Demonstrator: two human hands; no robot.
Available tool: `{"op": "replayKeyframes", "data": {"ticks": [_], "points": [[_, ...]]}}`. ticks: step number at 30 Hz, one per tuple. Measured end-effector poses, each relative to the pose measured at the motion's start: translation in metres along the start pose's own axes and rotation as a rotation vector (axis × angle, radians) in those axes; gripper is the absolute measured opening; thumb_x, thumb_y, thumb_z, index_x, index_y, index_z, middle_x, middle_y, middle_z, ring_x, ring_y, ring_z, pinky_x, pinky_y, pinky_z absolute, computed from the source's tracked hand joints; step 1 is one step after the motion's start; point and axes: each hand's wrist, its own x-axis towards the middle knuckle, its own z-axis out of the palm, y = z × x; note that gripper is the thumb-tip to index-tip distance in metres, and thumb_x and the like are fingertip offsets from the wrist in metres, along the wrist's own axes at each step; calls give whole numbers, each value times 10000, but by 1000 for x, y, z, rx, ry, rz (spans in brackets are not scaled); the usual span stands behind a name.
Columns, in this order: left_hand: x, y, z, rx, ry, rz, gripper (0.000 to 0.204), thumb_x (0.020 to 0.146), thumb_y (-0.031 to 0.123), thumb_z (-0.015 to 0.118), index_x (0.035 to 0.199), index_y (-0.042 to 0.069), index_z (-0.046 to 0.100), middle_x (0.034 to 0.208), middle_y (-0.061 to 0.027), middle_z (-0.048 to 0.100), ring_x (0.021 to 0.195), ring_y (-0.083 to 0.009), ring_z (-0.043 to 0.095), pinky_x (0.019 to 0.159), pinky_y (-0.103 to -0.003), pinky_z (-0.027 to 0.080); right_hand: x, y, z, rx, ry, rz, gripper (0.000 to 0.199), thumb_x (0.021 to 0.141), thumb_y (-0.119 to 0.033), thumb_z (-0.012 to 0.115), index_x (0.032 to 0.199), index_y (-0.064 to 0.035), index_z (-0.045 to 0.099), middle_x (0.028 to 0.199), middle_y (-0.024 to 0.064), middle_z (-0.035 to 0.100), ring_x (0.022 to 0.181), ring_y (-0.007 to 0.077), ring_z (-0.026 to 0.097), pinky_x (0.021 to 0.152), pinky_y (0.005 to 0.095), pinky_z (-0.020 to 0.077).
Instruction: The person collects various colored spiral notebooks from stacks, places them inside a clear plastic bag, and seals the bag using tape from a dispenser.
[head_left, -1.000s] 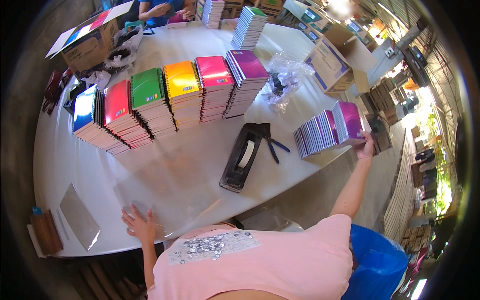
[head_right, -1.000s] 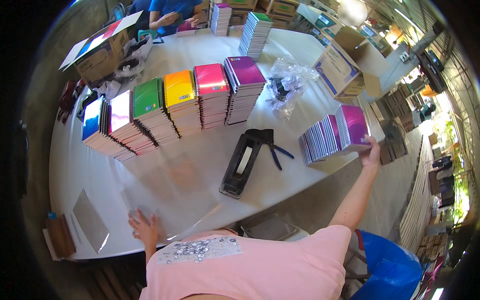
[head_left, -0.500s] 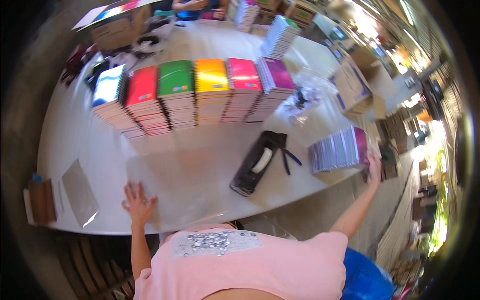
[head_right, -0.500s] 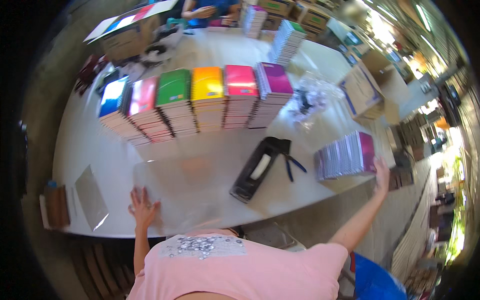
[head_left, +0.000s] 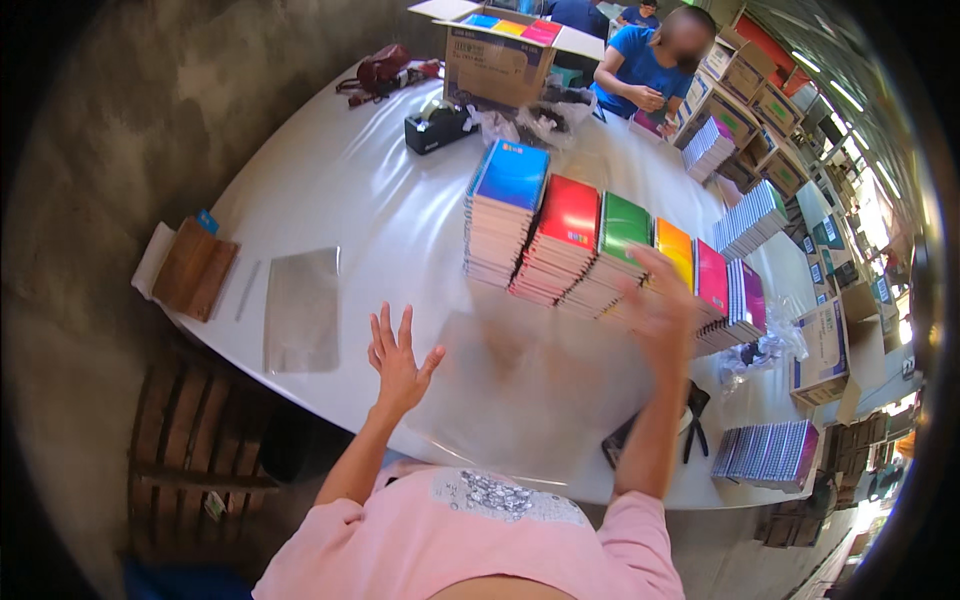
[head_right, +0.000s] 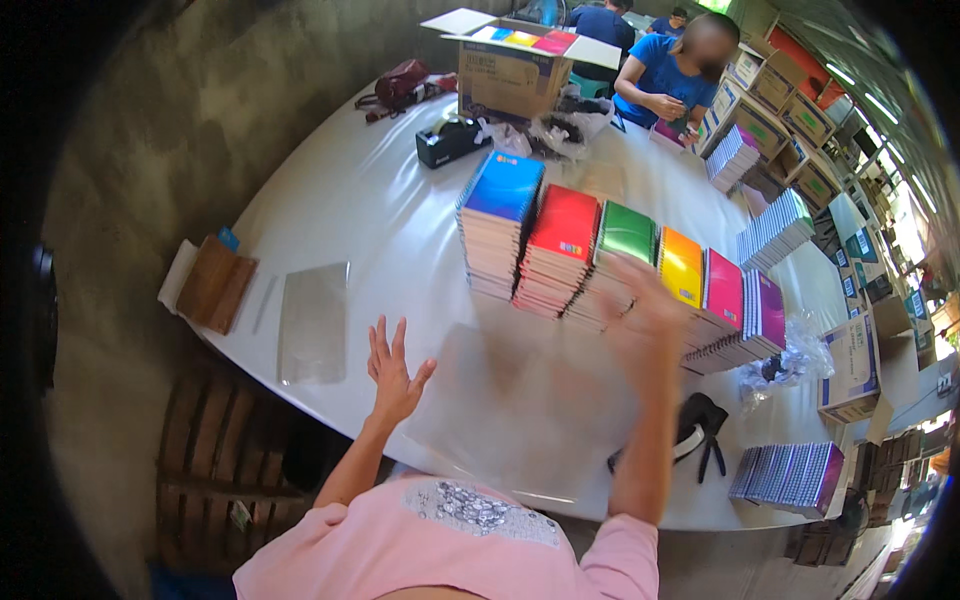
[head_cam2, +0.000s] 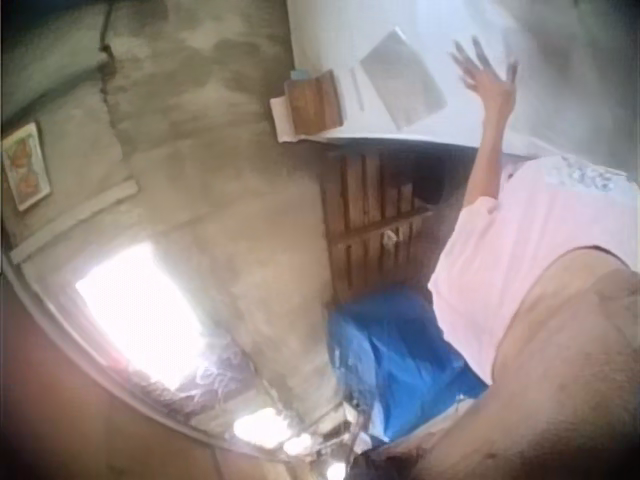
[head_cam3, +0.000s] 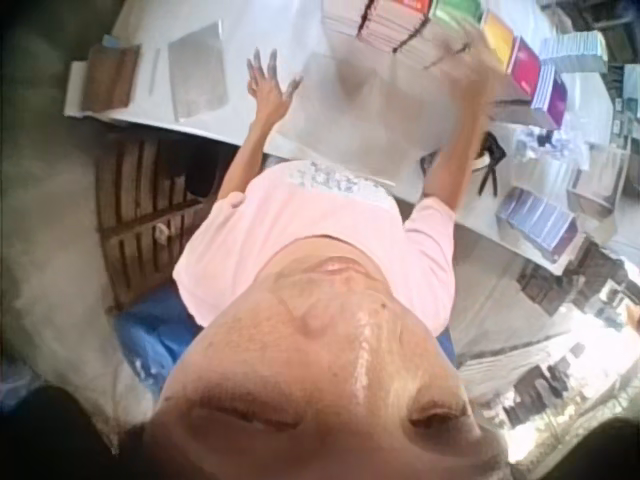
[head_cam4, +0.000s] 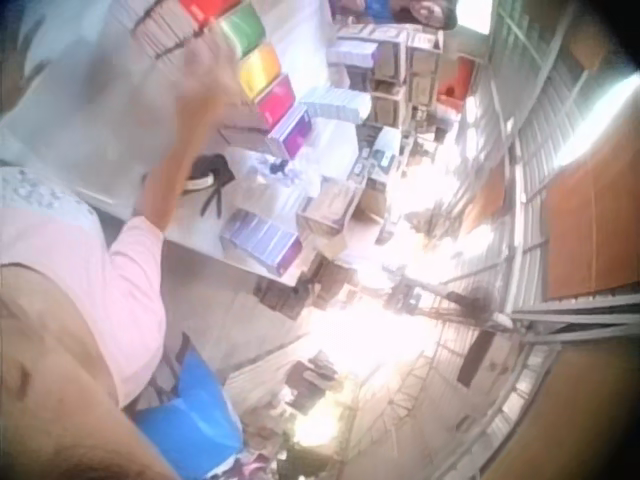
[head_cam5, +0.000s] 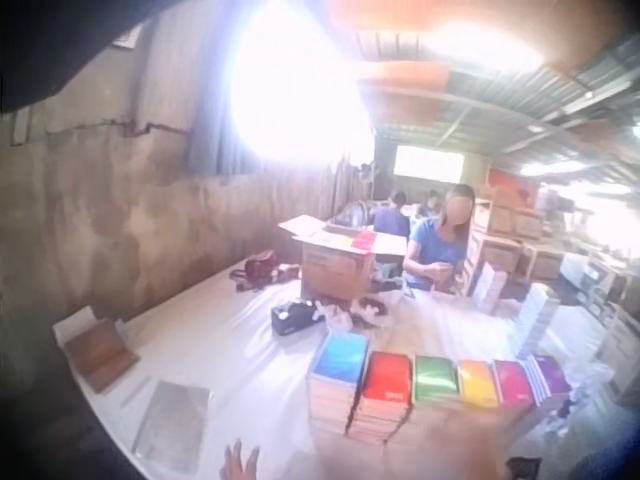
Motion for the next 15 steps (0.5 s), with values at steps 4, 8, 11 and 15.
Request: {"op": "replayKeyframes", "data": {"ticks": [4, 8, 11, 15], "points": [[30, 4, -21, -308, 111, 67, 734, 869, 457, 537, 1428, 107, 214, 1477, -178, 142, 1361, -370, 134, 1055, -528, 155, 62, -30, 120, -237, -78, -216, 549, 732, -303, 705, 1227, -134, 538, 1267, 87, 516, 1152, 229, 493, 966, 424, 332], [54, 22, -28, -792, 32, 18, 679, 875, 372, 577, 1395, 63, 268, 1423, -168, 284, 1315, -310, 284, 1033, -421, 271, 70, 1, 171, -426, -131, -171, 529, 742, -347, 690, 1204, -129, 555, 1243, 71, 540, 1148, 214, 503, 961, 442, 323], [64, 31, -33, -1079, -63, 17, 648, 898, 393, 530, 1398, 75, 265, 1396, -150, 337, 1295, -287, 325, 1027, -420, 281, 56, 9, 167, -371, -49, -209, 391, 760, -283, 671, 1107, -108, 624, 1118, 54, 624, 1081, 165, 557, 951, 423, 339], [83, 38, -51, -1504, -394, -186, 721, 875, 532, 474, 1406, 101, 245, 1426, -162, 294, 1322, -326, 291, 1027, -517, 288, 38, -30, 142, -106, 77, -187, 288, 753, -170, 668, 1033, -101, 662, 1074, 56, 638, 1042, 194, 573, 925, 407, 377]]}}
